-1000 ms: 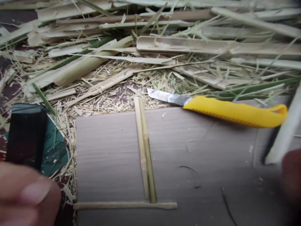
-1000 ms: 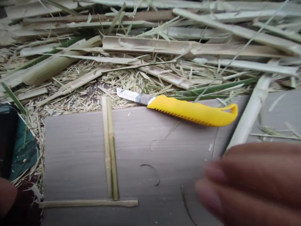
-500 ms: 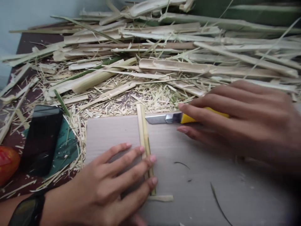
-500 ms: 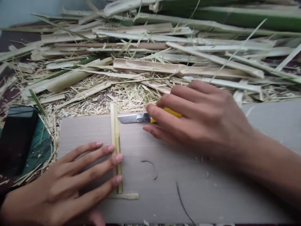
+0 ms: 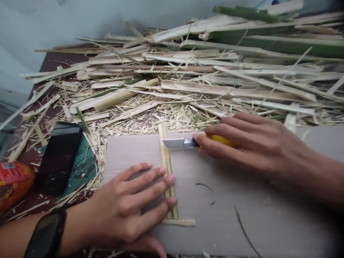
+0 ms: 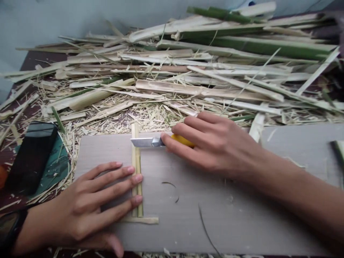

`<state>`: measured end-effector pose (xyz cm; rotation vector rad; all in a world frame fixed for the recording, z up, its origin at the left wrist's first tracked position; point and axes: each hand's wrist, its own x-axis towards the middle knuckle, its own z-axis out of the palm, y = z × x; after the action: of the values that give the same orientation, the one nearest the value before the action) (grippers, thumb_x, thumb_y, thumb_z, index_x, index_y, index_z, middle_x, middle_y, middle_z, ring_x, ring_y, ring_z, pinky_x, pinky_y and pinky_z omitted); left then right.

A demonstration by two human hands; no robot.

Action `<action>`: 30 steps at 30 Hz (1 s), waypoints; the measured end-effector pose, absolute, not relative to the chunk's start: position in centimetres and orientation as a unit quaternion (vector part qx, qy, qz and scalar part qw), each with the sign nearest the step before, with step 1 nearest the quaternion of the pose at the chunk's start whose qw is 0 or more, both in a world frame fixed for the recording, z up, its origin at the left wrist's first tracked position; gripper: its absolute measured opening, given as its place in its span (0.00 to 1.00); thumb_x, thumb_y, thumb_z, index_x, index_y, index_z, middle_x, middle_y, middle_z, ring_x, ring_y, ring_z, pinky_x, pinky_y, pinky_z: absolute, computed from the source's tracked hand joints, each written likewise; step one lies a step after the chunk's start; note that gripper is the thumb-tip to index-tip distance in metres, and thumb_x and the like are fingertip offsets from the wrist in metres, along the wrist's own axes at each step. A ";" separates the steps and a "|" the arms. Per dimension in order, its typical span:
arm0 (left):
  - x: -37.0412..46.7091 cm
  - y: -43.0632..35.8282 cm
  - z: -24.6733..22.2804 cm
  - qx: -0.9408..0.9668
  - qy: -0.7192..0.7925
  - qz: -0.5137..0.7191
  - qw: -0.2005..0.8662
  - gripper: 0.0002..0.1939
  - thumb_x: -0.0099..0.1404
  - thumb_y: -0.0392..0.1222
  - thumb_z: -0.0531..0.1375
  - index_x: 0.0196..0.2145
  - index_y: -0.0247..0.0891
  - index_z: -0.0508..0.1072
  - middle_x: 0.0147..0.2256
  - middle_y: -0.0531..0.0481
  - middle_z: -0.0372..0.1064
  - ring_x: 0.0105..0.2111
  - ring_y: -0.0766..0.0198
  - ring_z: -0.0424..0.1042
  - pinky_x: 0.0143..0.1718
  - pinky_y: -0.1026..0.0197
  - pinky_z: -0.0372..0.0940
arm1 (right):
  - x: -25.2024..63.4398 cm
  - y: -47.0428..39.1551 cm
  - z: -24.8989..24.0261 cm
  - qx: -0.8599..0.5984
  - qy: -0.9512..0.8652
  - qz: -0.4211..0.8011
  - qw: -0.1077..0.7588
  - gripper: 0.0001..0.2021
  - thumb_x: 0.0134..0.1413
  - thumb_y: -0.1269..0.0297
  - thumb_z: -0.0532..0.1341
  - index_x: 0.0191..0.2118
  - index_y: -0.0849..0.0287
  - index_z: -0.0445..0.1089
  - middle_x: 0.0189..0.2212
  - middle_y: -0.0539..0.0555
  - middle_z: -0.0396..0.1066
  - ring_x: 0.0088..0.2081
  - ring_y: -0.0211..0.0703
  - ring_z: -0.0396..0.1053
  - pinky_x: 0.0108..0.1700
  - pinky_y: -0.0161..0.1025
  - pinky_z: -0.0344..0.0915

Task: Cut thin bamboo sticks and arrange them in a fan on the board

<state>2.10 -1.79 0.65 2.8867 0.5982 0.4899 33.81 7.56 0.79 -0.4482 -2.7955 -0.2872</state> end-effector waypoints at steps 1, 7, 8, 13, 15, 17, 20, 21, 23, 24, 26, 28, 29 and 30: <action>2.1 -1.8 0.6 0.963 0.200 0.165 0.076 0.33 0.69 0.68 0.56 0.55 0.37 0.76 0.58 0.43 0.73 0.59 0.50 0.72 0.61 0.47 0.66 | 33.7 7.4 0.8 -0.160 -0.970 -0.103 0.149 0.14 0.64 0.70 0.59 0.55 0.63 0.67 0.41 0.58 0.73 0.37 0.45 0.67 0.38 0.46 0.65; 2.1 -1.8 0.6 0.965 0.196 0.160 0.073 0.34 0.69 0.69 0.55 0.55 0.38 0.76 0.59 0.44 0.72 0.58 0.49 0.72 0.61 0.47 0.64 | 33.5 7.5 1.0 -0.212 -0.959 -0.137 0.129 0.10 0.67 0.68 0.58 0.51 0.64 0.69 0.39 0.60 0.74 0.38 0.47 0.71 0.37 0.44 0.66; 2.0 -1.8 0.6 0.965 0.196 0.158 0.074 0.34 0.69 0.69 0.55 0.56 0.38 0.75 0.59 0.44 0.72 0.59 0.49 0.71 0.61 0.47 0.64 | 33.5 7.6 1.1 -0.212 -0.959 -0.139 0.127 0.10 0.66 0.69 0.59 0.51 0.64 0.69 0.39 0.60 0.74 0.38 0.47 0.71 0.37 0.44 0.67; 2.0 -1.7 0.8 0.969 0.191 0.136 0.081 0.35 0.69 0.70 0.54 0.58 0.38 0.74 0.61 0.43 0.70 0.60 0.49 0.69 0.63 0.47 0.62 | 33.4 7.4 0.9 -0.197 -0.964 -0.123 0.127 0.11 0.67 0.70 0.58 0.52 0.64 0.67 0.40 0.59 0.73 0.38 0.45 0.70 0.39 0.43 0.67; 2.0 -1.6 0.9 0.969 0.189 0.134 0.082 0.35 0.69 0.70 0.54 0.58 0.38 0.73 0.61 0.43 0.69 0.61 0.49 0.69 0.64 0.47 0.61 | 33.4 7.2 0.7 -0.187 -0.967 -0.116 0.131 0.12 0.66 0.71 0.58 0.53 0.64 0.66 0.40 0.58 0.73 0.38 0.44 0.68 0.40 0.42 0.66; 2.0 -1.7 0.8 0.969 0.188 0.136 0.082 0.36 0.69 0.69 0.54 0.59 0.38 0.73 0.61 0.43 0.69 0.61 0.49 0.69 0.64 0.47 0.61 | 33.4 7.1 0.5 -0.172 -0.968 -0.112 0.142 0.13 0.66 0.72 0.58 0.54 0.65 0.65 0.40 0.58 0.72 0.38 0.44 0.67 0.39 0.42 0.66; 1.9 -1.7 0.8 0.968 0.189 0.141 0.081 0.36 0.69 0.69 0.54 0.59 0.38 0.73 0.61 0.43 0.69 0.60 0.50 0.69 0.65 0.47 0.61 | 33.4 7.0 0.4 -0.161 -0.970 -0.107 0.145 0.12 0.66 0.72 0.57 0.53 0.66 0.65 0.39 0.57 0.71 0.38 0.43 0.67 0.39 0.40 0.66; 1.9 -1.7 0.7 0.968 0.189 0.143 0.081 0.36 0.69 0.70 0.54 0.59 0.38 0.73 0.61 0.43 0.70 0.60 0.50 0.69 0.65 0.47 0.61 | 33.4 7.0 0.5 -0.163 -0.970 -0.107 0.146 0.12 0.66 0.72 0.57 0.53 0.66 0.65 0.39 0.57 0.71 0.38 0.43 0.67 0.39 0.40 0.66; 1.9 -1.7 0.8 0.967 0.192 0.146 0.081 0.35 0.69 0.69 0.54 0.59 0.38 0.73 0.60 0.44 0.70 0.60 0.50 0.70 0.64 0.48 0.61 | 33.3 6.9 0.6 -0.171 -0.968 -0.108 0.150 0.12 0.66 0.71 0.59 0.53 0.65 0.65 0.39 0.57 0.71 0.38 0.43 0.67 0.39 0.40 0.66; 1.9 -1.7 0.8 0.967 0.193 0.146 0.081 0.35 0.69 0.69 0.55 0.59 0.38 0.73 0.60 0.44 0.71 0.60 0.50 0.70 0.64 0.48 0.62 | 33.3 6.9 0.7 -0.179 -0.966 -0.109 0.152 0.13 0.65 0.72 0.59 0.54 0.65 0.65 0.40 0.57 0.72 0.38 0.43 0.68 0.39 0.40 0.67; 2.0 -1.7 0.8 0.967 0.193 0.146 0.082 0.35 0.69 0.69 0.55 0.59 0.39 0.73 0.60 0.44 0.71 0.59 0.50 0.70 0.63 0.48 0.63 | 33.3 6.9 0.9 -0.198 -0.961 -0.111 0.156 0.13 0.65 0.73 0.59 0.53 0.66 0.66 0.41 0.59 0.72 0.38 0.45 0.68 0.38 0.41 0.67; 2.1 -1.7 0.8 0.967 0.194 0.145 0.081 0.35 0.69 0.69 0.55 0.59 0.39 0.73 0.60 0.45 0.71 0.59 0.50 0.70 0.63 0.48 0.64 | 33.3 6.9 1.0 -0.225 -0.956 -0.112 0.148 0.12 0.64 0.74 0.59 0.52 0.67 0.67 0.40 0.60 0.72 0.38 0.45 0.68 0.37 0.42 0.67; 2.1 -1.7 0.8 0.967 0.195 0.144 0.082 0.35 0.69 0.70 0.55 0.59 0.39 0.73 0.60 0.45 0.71 0.60 0.49 0.70 0.62 0.48 0.64 | 33.2 6.9 1.0 -0.239 -0.953 -0.117 0.147 0.11 0.64 0.74 0.60 0.51 0.67 0.68 0.39 0.59 0.72 0.37 0.45 0.68 0.36 0.41 0.66; 2.1 -1.8 0.8 0.967 0.196 0.144 0.083 0.35 0.69 0.70 0.55 0.58 0.39 0.73 0.60 0.45 0.71 0.60 0.49 0.70 0.62 0.48 0.64 | 33.2 6.9 0.9 -0.251 -0.949 -0.124 0.144 0.10 0.63 0.73 0.61 0.50 0.66 0.69 0.38 0.59 0.72 0.37 0.45 0.68 0.36 0.41 0.66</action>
<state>2.12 -1.76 0.75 2.8863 0.5840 0.4305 33.25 6.92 0.94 -0.7241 -2.7353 -0.3562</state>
